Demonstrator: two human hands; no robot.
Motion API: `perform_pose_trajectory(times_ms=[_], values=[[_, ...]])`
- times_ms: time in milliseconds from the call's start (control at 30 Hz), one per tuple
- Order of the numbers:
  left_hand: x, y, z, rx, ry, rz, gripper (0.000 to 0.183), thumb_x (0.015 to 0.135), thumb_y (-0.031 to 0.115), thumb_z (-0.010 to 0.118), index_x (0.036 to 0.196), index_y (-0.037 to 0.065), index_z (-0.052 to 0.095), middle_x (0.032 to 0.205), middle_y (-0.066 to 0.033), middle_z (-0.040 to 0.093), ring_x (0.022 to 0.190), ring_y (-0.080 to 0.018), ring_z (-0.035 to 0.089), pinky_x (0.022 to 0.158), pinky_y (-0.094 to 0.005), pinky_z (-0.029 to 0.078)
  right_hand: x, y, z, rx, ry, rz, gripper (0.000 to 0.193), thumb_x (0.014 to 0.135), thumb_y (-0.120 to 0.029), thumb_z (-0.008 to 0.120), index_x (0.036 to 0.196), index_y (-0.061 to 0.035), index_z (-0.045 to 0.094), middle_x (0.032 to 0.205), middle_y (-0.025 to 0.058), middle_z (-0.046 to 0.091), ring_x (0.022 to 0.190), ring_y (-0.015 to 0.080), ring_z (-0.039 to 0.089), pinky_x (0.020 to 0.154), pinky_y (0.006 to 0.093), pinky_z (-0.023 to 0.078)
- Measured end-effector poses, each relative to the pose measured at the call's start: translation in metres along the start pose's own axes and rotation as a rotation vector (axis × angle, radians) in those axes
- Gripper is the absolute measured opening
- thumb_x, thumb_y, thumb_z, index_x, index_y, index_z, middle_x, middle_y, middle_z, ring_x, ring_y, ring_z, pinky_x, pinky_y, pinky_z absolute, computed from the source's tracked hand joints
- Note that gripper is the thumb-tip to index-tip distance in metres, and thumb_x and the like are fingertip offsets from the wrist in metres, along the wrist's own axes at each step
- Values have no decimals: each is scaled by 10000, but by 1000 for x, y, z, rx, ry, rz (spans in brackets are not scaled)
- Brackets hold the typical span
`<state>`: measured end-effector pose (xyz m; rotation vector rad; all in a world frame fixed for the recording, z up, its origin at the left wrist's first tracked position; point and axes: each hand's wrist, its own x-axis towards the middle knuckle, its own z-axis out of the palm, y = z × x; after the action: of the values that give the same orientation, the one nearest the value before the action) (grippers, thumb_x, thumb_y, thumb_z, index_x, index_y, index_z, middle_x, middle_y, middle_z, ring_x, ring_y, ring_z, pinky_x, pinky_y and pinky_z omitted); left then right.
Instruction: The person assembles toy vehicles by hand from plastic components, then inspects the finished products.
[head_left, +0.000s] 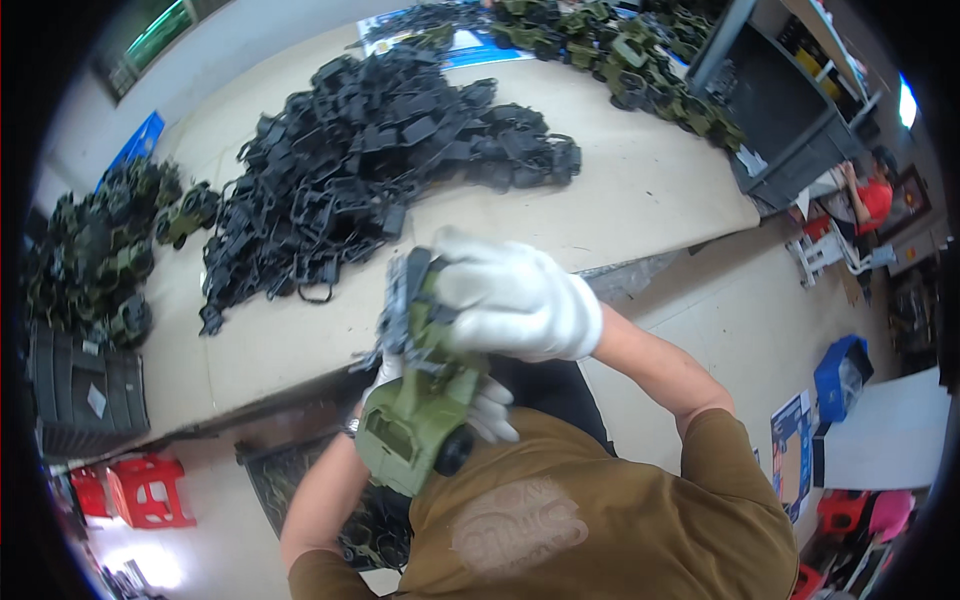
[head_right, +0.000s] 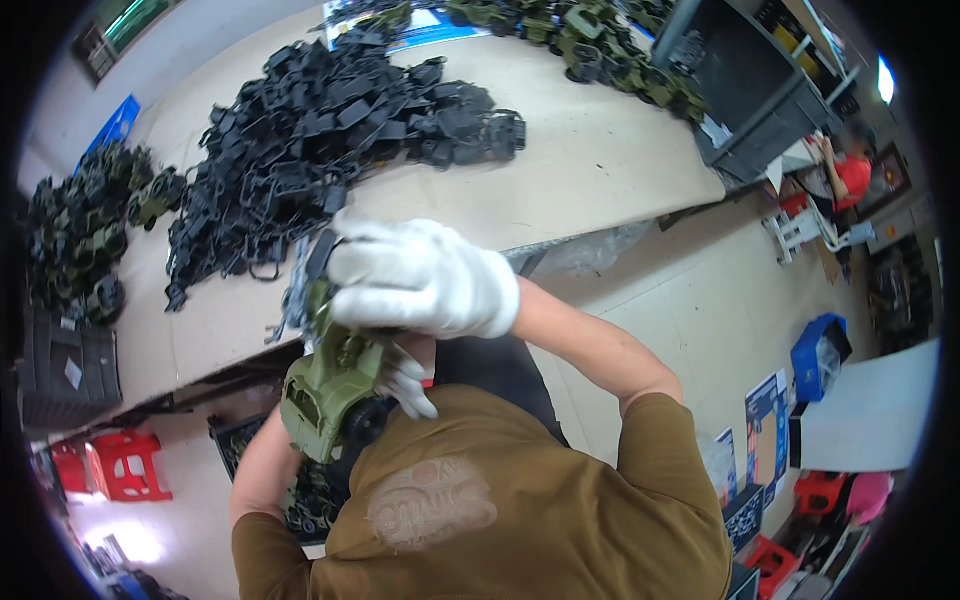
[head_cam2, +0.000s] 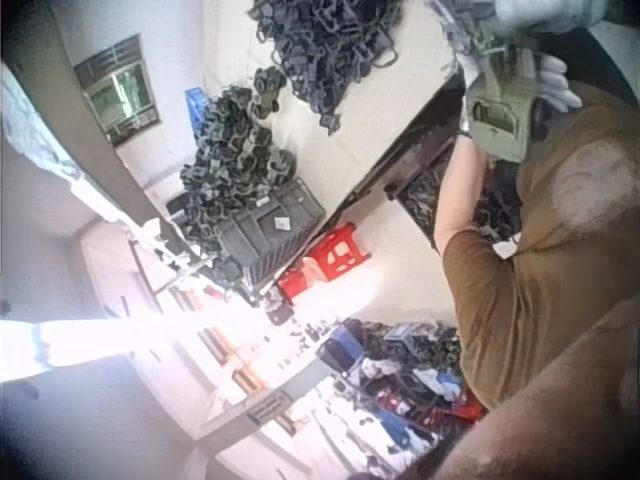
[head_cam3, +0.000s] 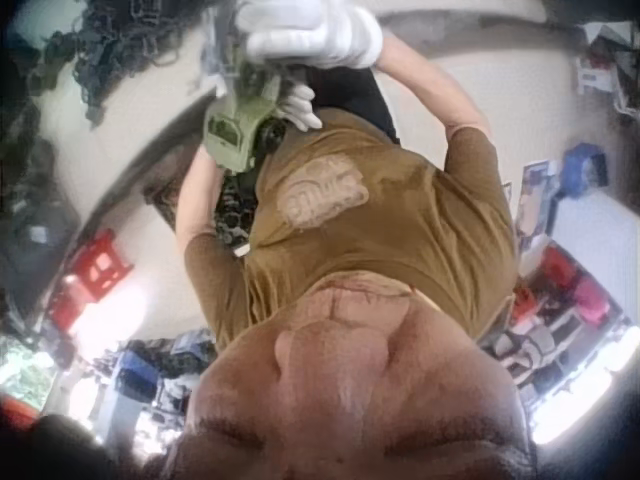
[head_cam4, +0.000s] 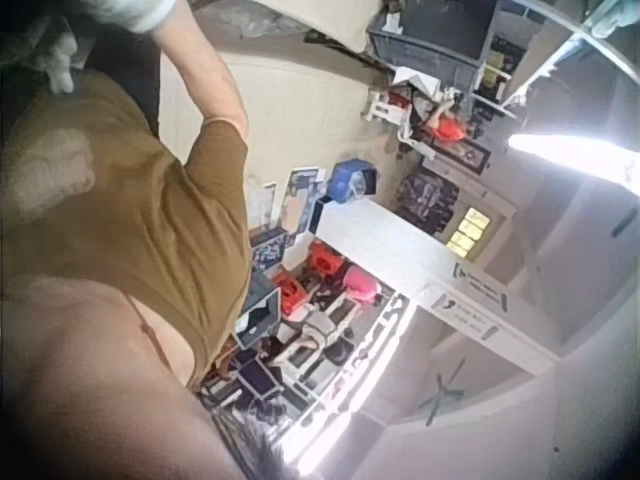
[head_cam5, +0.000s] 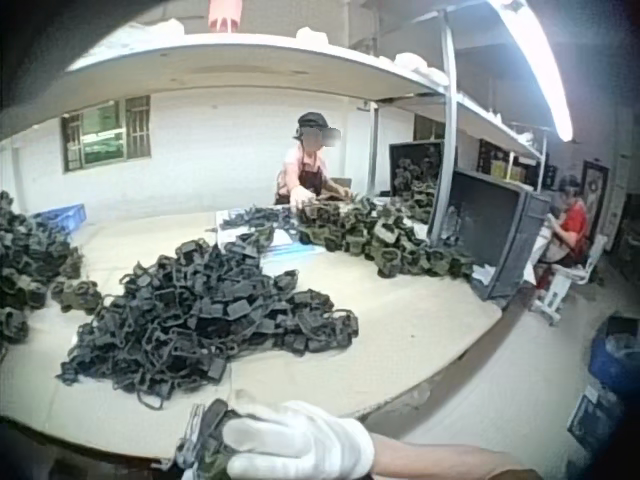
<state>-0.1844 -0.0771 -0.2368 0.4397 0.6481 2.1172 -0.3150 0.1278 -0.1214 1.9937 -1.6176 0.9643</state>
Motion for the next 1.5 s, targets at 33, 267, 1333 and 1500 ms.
perform_pose_trajectory(times_ms=[33, 267, 1333, 1500], values=[[17, -5, 3, -172, -82, 70, 1041, 907, 816, 360, 1569, 17, 294, 1342, -319, 575, 1135, -559, 598, 1002, -564, 489, -1, 4, -4, -26, -67, -40, 485, 718, -180, 702, 1190, -138, 602, 1161, 131, 548, 1086, 402, 605, 727, 452, 573], [51, -14, 34, -267, -117, 580, 1044, 793, 722, 674, 1462, -43, 434, 996, -283, 670, 948, -419, 653, 897, -511, 499, -43, 48, -47, -443, 22, 368, 651, 634, -147, 792, 1258, -108, 607, 1316, 172, 574, 1162, 436, 576, 1001, 514, 499], [59, 19, 23, 165, 1000, 831, 379, 1007, 286, 650, 1283, 29, 606, 1195, -86, 679, 1064, -208, 681, 936, -392, 568, -129, 45, -45, -630, 78, 1283, 701, 725, -344, 851, 1305, -16, 633, 1161, 186, 673, 1083, 350, 655, 973, 415, 522], [66, 14, 33, 256, 1078, 893, 379, 914, 150, 773, 1250, 39, 636, 1137, -44, 680, 982, -138, 671, 849, -334, 582, -56, -18, -8, 270, 231, 761, 650, 701, -140, 860, 1295, 8, 641, 1291, 212, 639, 1116, 318, 665, 942, 381, 541]])
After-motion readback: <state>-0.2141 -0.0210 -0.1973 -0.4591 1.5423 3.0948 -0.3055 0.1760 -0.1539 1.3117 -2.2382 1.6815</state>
